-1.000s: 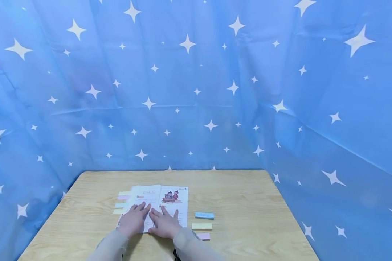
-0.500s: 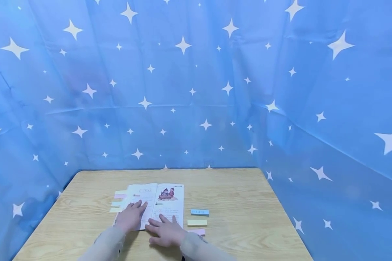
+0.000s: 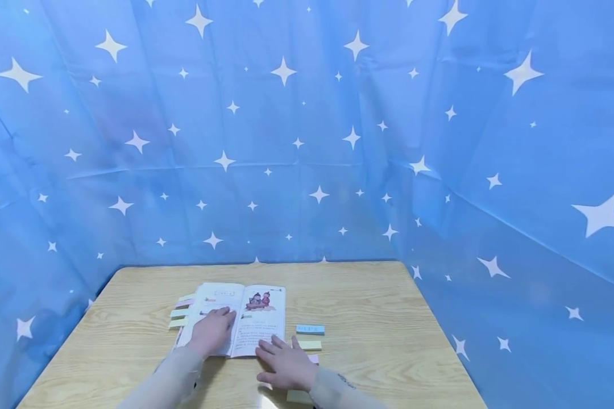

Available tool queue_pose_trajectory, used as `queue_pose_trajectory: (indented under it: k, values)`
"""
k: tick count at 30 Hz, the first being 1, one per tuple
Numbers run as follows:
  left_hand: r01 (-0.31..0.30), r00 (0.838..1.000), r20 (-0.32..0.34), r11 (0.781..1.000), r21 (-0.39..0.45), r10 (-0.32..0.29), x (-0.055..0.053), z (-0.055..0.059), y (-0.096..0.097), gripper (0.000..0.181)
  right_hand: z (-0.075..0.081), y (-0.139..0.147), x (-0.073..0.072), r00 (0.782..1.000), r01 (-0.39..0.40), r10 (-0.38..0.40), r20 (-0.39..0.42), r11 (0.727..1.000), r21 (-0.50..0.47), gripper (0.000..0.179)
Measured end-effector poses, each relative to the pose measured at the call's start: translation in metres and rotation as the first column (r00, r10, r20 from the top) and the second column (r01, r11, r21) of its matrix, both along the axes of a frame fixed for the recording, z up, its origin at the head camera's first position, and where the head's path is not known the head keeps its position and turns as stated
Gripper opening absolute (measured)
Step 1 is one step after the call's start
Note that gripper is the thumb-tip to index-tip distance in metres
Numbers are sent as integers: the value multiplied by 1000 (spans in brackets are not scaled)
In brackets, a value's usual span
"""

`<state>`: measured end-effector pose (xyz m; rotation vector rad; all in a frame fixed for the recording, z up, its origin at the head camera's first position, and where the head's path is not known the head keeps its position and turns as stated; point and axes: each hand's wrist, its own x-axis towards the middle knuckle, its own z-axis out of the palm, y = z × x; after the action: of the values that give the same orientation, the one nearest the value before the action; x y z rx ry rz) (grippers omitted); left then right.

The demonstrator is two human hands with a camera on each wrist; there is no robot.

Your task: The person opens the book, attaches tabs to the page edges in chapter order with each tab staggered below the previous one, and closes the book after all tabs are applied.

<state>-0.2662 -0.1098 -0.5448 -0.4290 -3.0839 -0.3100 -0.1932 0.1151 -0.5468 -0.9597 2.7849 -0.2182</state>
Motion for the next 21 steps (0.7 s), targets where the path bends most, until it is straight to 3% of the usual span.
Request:
queue_pose_trajectory:
  k: [6, 12, 21]
  values:
    - [47, 995, -88, 999, 27, -44, -4, -3, 14, 31, 7, 14, 9, 999, 48, -49, 15, 999, 21, 63]
    - [104, 991, -93, 992, 78, -96, -7, 1, 37, 33, 5, 24, 15, 998, 57, -57, -6, 997, 49, 67]
    - [261, 958, -131, 964, 42, -254, -10, 3, 77, 29, 2, 32, 19, 997, 47, -44, -64, 997, 55, 67]
